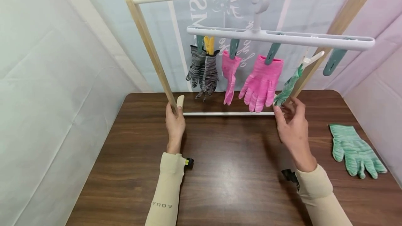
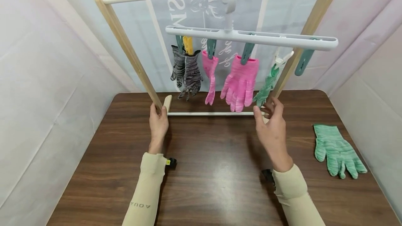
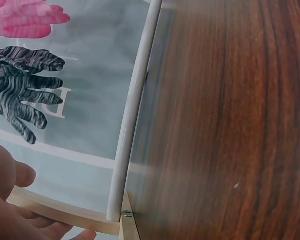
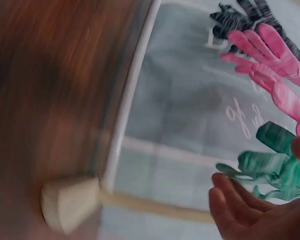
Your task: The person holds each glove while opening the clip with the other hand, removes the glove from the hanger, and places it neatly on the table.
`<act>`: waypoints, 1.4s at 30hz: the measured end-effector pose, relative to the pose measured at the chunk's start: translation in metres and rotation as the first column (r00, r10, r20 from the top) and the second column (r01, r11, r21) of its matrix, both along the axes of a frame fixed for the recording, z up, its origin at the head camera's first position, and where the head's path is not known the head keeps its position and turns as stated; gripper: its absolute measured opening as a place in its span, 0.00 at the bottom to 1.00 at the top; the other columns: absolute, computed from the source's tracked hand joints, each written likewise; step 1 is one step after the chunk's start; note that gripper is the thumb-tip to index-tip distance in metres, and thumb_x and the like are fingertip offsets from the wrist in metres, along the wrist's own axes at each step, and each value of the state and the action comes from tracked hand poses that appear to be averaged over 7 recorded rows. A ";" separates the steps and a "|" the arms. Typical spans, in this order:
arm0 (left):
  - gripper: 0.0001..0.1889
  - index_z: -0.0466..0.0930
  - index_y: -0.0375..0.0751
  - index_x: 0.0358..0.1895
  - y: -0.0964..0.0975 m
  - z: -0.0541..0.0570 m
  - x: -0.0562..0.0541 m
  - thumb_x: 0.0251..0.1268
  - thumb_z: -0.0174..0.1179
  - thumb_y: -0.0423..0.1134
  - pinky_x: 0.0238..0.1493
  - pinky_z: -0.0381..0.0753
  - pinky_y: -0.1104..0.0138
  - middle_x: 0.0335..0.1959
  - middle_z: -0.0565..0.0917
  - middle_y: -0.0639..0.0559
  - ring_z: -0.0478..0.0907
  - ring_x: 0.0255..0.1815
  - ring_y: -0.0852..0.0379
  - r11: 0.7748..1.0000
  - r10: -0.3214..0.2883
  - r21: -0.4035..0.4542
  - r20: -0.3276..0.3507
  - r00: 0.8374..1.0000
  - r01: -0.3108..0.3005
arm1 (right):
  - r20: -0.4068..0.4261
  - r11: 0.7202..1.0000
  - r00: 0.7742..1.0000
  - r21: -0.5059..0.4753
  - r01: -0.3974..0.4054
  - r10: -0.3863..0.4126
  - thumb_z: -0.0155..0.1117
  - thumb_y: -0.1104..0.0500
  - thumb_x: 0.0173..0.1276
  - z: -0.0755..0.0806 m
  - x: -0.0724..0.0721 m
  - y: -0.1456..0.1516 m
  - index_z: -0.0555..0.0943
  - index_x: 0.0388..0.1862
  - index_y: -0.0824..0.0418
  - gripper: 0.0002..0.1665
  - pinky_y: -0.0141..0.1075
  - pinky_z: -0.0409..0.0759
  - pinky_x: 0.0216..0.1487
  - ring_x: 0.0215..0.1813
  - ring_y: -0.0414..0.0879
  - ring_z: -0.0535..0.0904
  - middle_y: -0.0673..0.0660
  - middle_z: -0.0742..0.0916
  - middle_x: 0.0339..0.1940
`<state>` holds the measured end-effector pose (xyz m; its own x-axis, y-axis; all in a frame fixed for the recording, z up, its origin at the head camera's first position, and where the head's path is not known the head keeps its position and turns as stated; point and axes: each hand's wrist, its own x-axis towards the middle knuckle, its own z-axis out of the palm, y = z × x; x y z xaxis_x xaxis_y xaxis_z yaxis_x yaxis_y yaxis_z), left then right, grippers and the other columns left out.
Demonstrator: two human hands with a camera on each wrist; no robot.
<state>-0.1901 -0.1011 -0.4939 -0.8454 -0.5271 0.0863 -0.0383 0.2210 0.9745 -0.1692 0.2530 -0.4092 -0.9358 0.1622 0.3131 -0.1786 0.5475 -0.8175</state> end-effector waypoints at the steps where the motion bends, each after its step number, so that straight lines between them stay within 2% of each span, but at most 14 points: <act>1: 0.28 0.61 0.44 0.80 0.001 0.000 0.000 0.83 0.51 0.41 0.72 0.72 0.43 0.78 0.69 0.40 0.72 0.74 0.39 1.000 0.000 -0.002 0.001 1.000 0.000 | 0.002 0.999 1.000 -0.046 -0.010 0.010 0.59 0.50 0.80 -0.001 0.000 -0.001 0.59 0.81 0.59 0.37 0.23 0.74 0.57 0.56 0.34 0.80 0.54 0.86 0.61; 3: 0.28 0.61 0.45 0.80 0.002 0.000 -0.001 0.83 0.52 0.41 0.73 0.71 0.44 0.78 0.69 0.40 0.72 0.75 0.39 1.000 -0.001 -0.004 -0.001 1.000 0.001 | -0.017 0.988 0.999 -0.152 -0.038 0.036 0.60 0.55 0.80 -0.002 0.000 -0.001 0.62 0.79 0.61 0.35 0.18 0.72 0.52 0.50 0.29 0.79 0.46 0.87 0.53; 5: 0.28 0.61 0.45 0.80 0.003 0.000 -0.003 0.83 0.52 0.41 0.74 0.71 0.44 0.78 0.69 0.41 0.71 0.75 0.39 1.000 0.000 -0.007 -0.008 1.000 0.000 | -0.057 0.964 0.997 -0.257 -0.073 0.061 0.62 0.61 0.77 -0.002 -0.001 -0.001 0.64 0.77 0.64 0.33 0.19 0.73 0.52 0.48 0.28 0.80 0.39 0.87 0.46; 7: 0.28 0.61 0.44 0.80 0.004 0.001 -0.004 0.82 0.52 0.41 0.75 0.69 0.44 0.78 0.69 0.40 0.70 0.76 0.39 1.000 0.001 -0.011 -0.016 1.000 -0.002 | -0.095 0.934 0.993 -0.343 -0.101 0.072 0.65 0.66 0.74 0.001 -0.002 -0.001 0.67 0.74 0.64 0.32 0.22 0.74 0.51 0.46 0.30 0.81 0.36 0.87 0.41; 9: 0.28 0.61 0.43 0.80 0.004 0.001 -0.005 0.82 0.52 0.41 0.76 0.68 0.44 0.77 0.69 0.40 0.69 0.77 0.39 1.000 0.005 -0.011 -0.022 1.000 -0.005 | -0.115 0.918 0.991 -0.381 -0.109 0.070 0.67 0.69 0.71 0.004 -0.002 -0.001 0.71 0.71 0.61 0.32 0.22 0.75 0.50 0.43 0.31 0.82 0.36 0.88 0.37; 14: 0.29 0.60 0.41 0.80 0.004 0.002 -0.006 0.82 0.52 0.40 0.77 0.67 0.45 0.77 0.69 0.39 0.69 0.77 0.39 1.000 0.018 -0.014 -0.030 0.999 -0.018 | -0.173 0.891 0.981 -0.426 -0.157 0.090 0.68 0.72 0.69 0.008 0.000 -0.003 0.79 0.60 0.55 0.24 0.23 0.77 0.45 0.39 0.34 0.82 0.40 0.89 0.35; 17: 0.29 0.60 0.40 0.80 0.004 0.001 -0.006 0.81 0.53 0.39 0.77 0.67 0.45 0.76 0.69 0.38 0.69 0.77 0.39 1.000 0.020 -0.019 -0.032 0.999 -0.021 | -0.231 0.854 0.965 -0.469 -0.223 0.125 0.65 0.72 0.71 0.010 0.002 -0.004 0.84 0.54 0.61 0.16 0.26 0.78 0.43 0.39 0.38 0.82 0.46 0.90 0.38; 19: 0.29 0.60 0.40 0.80 0.004 0.001 -0.005 0.81 0.53 0.39 0.77 0.67 0.45 0.76 0.69 0.38 0.69 0.77 0.39 1.000 0.020 -0.018 -0.033 0.999 -0.021 | -0.248 0.842 0.958 -0.479 -0.248 0.141 0.63 0.72 0.72 0.011 0.004 -0.005 0.85 0.52 0.64 0.13 0.26 0.78 0.43 0.40 0.39 0.82 0.48 0.89 0.40; 22: 0.29 0.59 0.41 0.80 0.004 0.001 -0.005 0.81 0.53 0.39 0.78 0.67 0.46 0.77 0.69 0.39 0.69 0.77 0.39 1.000 0.017 -0.011 -0.026 1.000 -0.017 | -0.233 0.854 0.959 -0.452 -0.256 0.165 0.60 0.71 0.74 0.014 0.007 -0.004 0.84 0.54 0.64 0.14 0.26 0.79 0.44 0.42 0.39 0.81 0.49 0.87 0.42; 26: 0.30 0.59 0.42 0.81 0.004 0.001 -0.006 0.81 0.53 0.38 0.78 0.67 0.47 0.78 0.68 0.40 0.68 0.78 0.41 1.000 0.007 0.001 -0.015 1.000 -0.007 | -0.202 0.848 0.947 -0.426 -0.315 0.250 0.53 0.70 0.78 0.016 0.010 -0.001 0.82 0.55 0.63 0.14 0.26 0.78 0.35 0.34 0.40 0.80 0.50 0.85 0.36; 30: 0.30 0.59 0.41 0.81 0.004 0.003 -0.006 0.80 0.54 0.38 0.78 0.66 0.48 0.78 0.68 0.40 0.67 0.78 0.41 1.000 0.000 0.003 -0.018 1.000 0.000 | -0.179 0.811 0.922 -0.438 -0.388 0.344 0.46 0.71 0.78 0.018 0.010 0.002 0.78 0.45 0.64 0.12 0.31 0.71 0.27 0.26 0.43 0.73 0.52 0.79 0.26; 33: 0.31 0.59 0.40 0.80 0.002 0.003 -0.005 0.79 0.54 0.37 0.78 0.66 0.47 0.78 0.67 0.39 0.67 0.78 0.41 1.000 0.003 0.001 -0.020 1.000 -0.003 | -0.137 0.855 0.926 -0.357 -0.376 0.351 0.42 0.69 0.78 0.019 0.011 0.004 0.77 0.41 0.62 0.14 0.34 0.70 0.30 0.27 0.44 0.70 0.51 0.77 0.26; 37: 0.30 0.60 0.41 0.80 0.001 0.002 -0.003 0.78 0.55 0.37 0.78 0.66 0.48 0.78 0.67 0.40 0.68 0.78 0.41 1.000 0.008 0.003 -0.013 1.000 -0.008 | -0.106 0.916 0.937 -0.198 -0.349 0.334 0.36 0.66 0.79 0.020 0.015 0.007 0.79 0.40 0.60 0.19 0.30 0.74 0.36 0.31 0.40 0.75 0.46 0.80 0.29; 42: 0.30 0.60 0.42 0.80 0.000 0.001 -0.003 0.78 0.55 0.36 0.78 0.66 0.48 0.78 0.67 0.40 0.68 0.78 0.42 1.000 0.010 0.005 -0.014 1.000 -0.010 | -0.138 0.911 0.933 -0.210 -0.355 0.331 0.36 0.67 0.77 0.020 0.020 0.003 0.81 0.39 0.56 0.22 0.25 0.78 0.44 0.35 0.36 0.80 0.44 0.83 0.32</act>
